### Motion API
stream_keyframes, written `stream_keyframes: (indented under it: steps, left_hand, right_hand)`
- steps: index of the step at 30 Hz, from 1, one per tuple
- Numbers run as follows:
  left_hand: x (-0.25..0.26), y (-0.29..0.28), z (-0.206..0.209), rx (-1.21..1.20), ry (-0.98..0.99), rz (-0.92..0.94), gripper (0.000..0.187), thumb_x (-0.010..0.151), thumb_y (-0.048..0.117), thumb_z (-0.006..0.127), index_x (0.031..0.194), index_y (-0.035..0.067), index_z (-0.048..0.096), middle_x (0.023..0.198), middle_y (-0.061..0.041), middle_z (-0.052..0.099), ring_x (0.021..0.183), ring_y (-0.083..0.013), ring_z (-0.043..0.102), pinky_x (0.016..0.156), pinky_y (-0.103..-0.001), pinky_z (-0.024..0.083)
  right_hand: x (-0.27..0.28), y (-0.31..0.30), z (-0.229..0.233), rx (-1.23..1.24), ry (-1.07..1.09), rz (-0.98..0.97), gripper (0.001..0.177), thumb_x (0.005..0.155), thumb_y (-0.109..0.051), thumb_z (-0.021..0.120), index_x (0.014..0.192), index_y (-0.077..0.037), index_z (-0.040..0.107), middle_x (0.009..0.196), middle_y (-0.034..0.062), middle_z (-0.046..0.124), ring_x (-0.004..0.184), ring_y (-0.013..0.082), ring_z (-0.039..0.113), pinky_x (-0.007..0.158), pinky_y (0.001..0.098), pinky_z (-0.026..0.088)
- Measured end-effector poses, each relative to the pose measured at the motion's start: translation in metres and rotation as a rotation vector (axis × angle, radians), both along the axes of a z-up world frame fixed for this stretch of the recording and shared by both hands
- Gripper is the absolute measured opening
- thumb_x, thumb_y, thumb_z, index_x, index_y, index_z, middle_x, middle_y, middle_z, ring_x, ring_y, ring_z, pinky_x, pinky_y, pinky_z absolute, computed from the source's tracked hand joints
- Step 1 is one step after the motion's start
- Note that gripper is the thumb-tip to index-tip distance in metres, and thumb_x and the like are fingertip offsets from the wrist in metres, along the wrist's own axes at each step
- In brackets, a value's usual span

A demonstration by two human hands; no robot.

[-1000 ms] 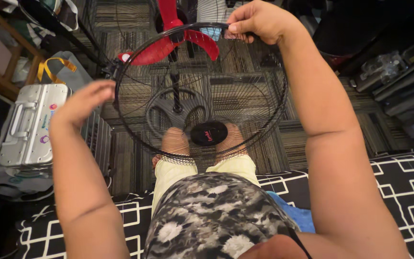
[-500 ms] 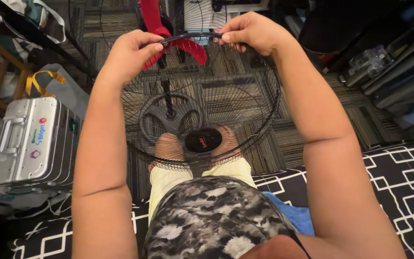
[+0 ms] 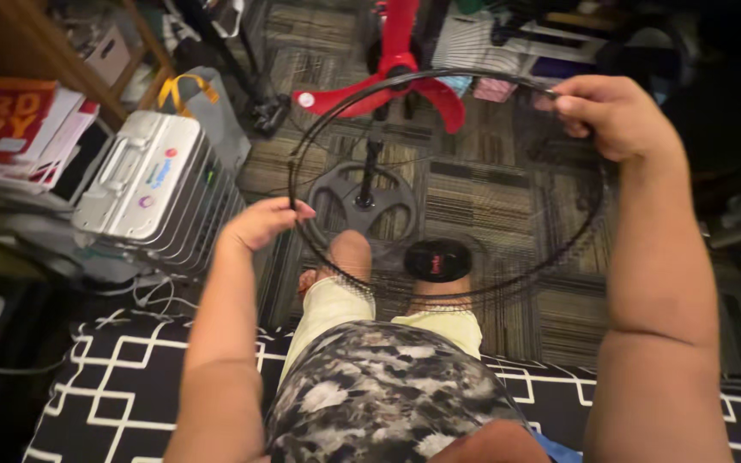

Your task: The person assembles a red pedestal fan by attaching the front wire cage to the fan head. They align the cage with the base and then use a screwdriver to tighten the securing screw at the top.

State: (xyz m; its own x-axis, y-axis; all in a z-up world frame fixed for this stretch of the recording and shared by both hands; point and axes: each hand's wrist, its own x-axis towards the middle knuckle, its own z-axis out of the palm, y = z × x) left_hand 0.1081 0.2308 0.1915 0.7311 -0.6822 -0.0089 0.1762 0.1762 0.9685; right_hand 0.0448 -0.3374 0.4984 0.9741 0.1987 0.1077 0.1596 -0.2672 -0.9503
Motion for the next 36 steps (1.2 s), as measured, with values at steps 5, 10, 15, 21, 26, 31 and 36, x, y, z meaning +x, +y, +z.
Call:
stream_keyframes:
  steps: [5,10,15,21,26,31,36]
  left_hand:
    - [-0.013,-0.028,-0.065,-0.201,0.240,0.261,0.019,0.099,0.018,0.065,0.115,0.008,0.065,0.107,-0.004,0.069,0.107,-0.0207,0.068,0.092,-0.033,0.052]
    - [0.019,-0.076,-0.058,-0.386,0.202,0.423,0.011,0.101,0.016,0.065,0.107,0.007,0.065,0.092,0.000,0.065,0.083,-0.0135,0.063,0.078,-0.030,0.053]
    - [0.091,-0.075,0.056,-0.399,-0.172,0.560,0.009,0.099,0.008,0.063,0.106,0.006,0.067,0.097,0.003,0.066,0.088,-0.0085,0.060,0.080,-0.023,0.048]
    - [0.145,-0.096,0.231,-0.057,-0.485,0.487,0.012,0.100,0.011,0.064,0.109,0.004,0.069,0.092,0.004,0.066,0.082,-0.0065,0.056,0.073,-0.023,0.044]
    - [0.127,-0.128,0.297,0.039,-0.692,0.411,0.012,0.102,0.009,0.063,0.110,0.002,0.069,0.095,0.004,0.067,0.087,-0.0047,0.057,0.078,-0.022,0.047]
    - [0.104,-0.138,0.327,0.208,-0.984,0.437,0.011,0.102,0.008,0.065,0.111,0.001,0.067,0.092,-0.001,0.065,0.086,-0.0111,0.059,0.078,-0.028,0.048]
    - [0.097,-0.145,0.343,0.327,-1.113,0.432,0.010,0.100,0.009,0.067,0.106,0.001,0.066,0.090,-0.008,0.063,0.086,-0.0194,0.060,0.078,-0.033,0.048]
  right_hand:
    - [0.001,-0.027,-0.007,-0.014,0.021,-0.107,0.013,0.106,-0.012,0.068,0.111,0.000,0.069,0.084,0.0010,0.062,0.069,0.0101,0.053,0.063,0.0236,0.043]
    - [-0.005,-0.071,-0.017,0.063,0.000,-0.162,0.011,0.108,-0.010,0.067,0.112,0.001,0.069,0.086,0.0025,0.065,0.072,0.0118,0.055,0.067,0.0246,0.046]
    - [-0.012,-0.116,-0.063,0.309,-0.059,-0.162,0.013,0.107,-0.014,0.066,0.107,-0.001,0.067,0.087,0.0050,0.066,0.077,0.0173,0.059,0.075,0.0308,0.049]
    - [0.026,-0.128,-0.173,0.702,-0.136,-0.026,0.018,0.103,-0.021,0.072,0.108,-0.005,0.064,0.098,0.0058,0.064,0.091,0.0208,0.060,0.095,0.0418,0.049]
    - [0.042,-0.112,-0.233,0.900,-0.173,0.009,0.040,0.098,-0.026,0.077,0.130,-0.006,0.064,0.100,0.0049,0.064,0.101,0.0220,0.059,0.104,0.0438,0.046]
    - [0.042,-0.100,-0.208,0.976,-0.049,-0.029,0.059,0.097,-0.036,0.075,0.143,-0.002,0.058,0.124,0.0121,0.068,0.122,0.0265,0.061,0.119,0.0449,0.045]
    - [0.053,-0.080,-0.108,0.555,-0.173,0.022,0.071,0.096,-0.045,0.074,0.148,-0.001,0.056,0.139,0.0151,0.066,0.127,0.0282,0.060,0.110,0.0439,0.041]
